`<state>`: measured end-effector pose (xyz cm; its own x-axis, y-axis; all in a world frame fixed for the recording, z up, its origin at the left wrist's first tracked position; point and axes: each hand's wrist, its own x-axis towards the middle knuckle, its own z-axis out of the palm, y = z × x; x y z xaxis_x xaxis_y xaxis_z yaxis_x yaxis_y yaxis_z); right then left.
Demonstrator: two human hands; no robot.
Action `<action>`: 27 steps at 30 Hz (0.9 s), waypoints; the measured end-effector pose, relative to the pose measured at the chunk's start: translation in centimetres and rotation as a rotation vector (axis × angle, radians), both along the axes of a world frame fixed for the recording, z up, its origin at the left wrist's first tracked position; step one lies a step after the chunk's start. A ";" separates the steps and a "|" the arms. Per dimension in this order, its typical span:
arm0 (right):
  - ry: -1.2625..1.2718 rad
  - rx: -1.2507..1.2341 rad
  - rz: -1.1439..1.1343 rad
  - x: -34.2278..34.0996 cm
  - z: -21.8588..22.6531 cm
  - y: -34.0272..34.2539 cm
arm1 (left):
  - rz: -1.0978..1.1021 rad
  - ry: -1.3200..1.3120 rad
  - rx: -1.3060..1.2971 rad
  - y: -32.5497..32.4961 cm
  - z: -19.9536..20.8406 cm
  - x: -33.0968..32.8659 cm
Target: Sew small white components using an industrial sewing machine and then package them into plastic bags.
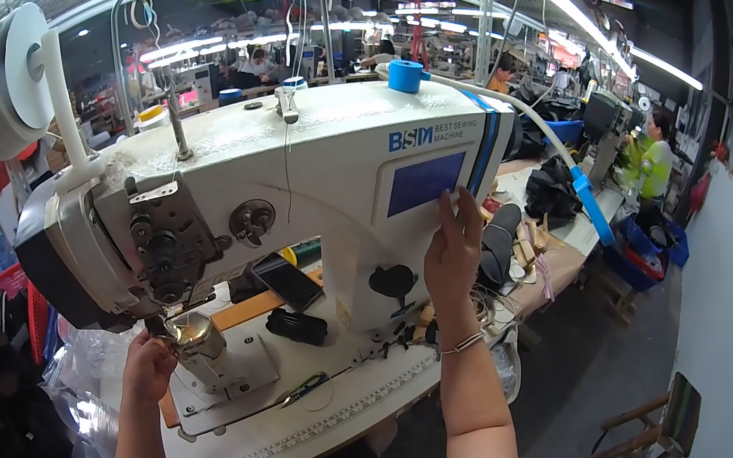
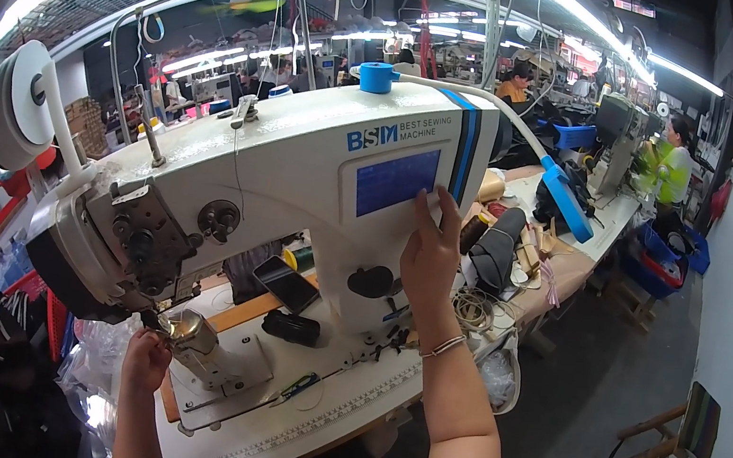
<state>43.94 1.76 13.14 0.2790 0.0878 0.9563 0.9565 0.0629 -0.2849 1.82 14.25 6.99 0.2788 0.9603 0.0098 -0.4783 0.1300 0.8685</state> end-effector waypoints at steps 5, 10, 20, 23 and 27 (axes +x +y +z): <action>0.074 0.054 0.127 -0.2 0.3 -0.1 | 0.005 0.014 -0.009 0.0 0.3 -0.1; 0.010 0.043 0.031 -0.3 0.1 0.3 | -0.043 0.032 0.013 0.2 0.1 -0.2; 0.065 0.106 0.067 -0.4 0.0 0.2 | -0.040 0.031 0.006 -0.4 0.7 0.2; -0.047 0.029 -0.070 -0.3 -0.2 0.5 | -0.032 0.028 -0.003 -0.3 0.5 0.0; 0.012 0.074 0.045 -0.1 0.1 0.3 | -0.066 0.008 0.017 0.2 0.1 -0.4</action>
<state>43.80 2.08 13.24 0.2879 0.0296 0.9572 0.9487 0.1275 -0.2893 1.45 14.48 7.06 0.3413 0.9397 0.0240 -0.4623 0.1456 0.8747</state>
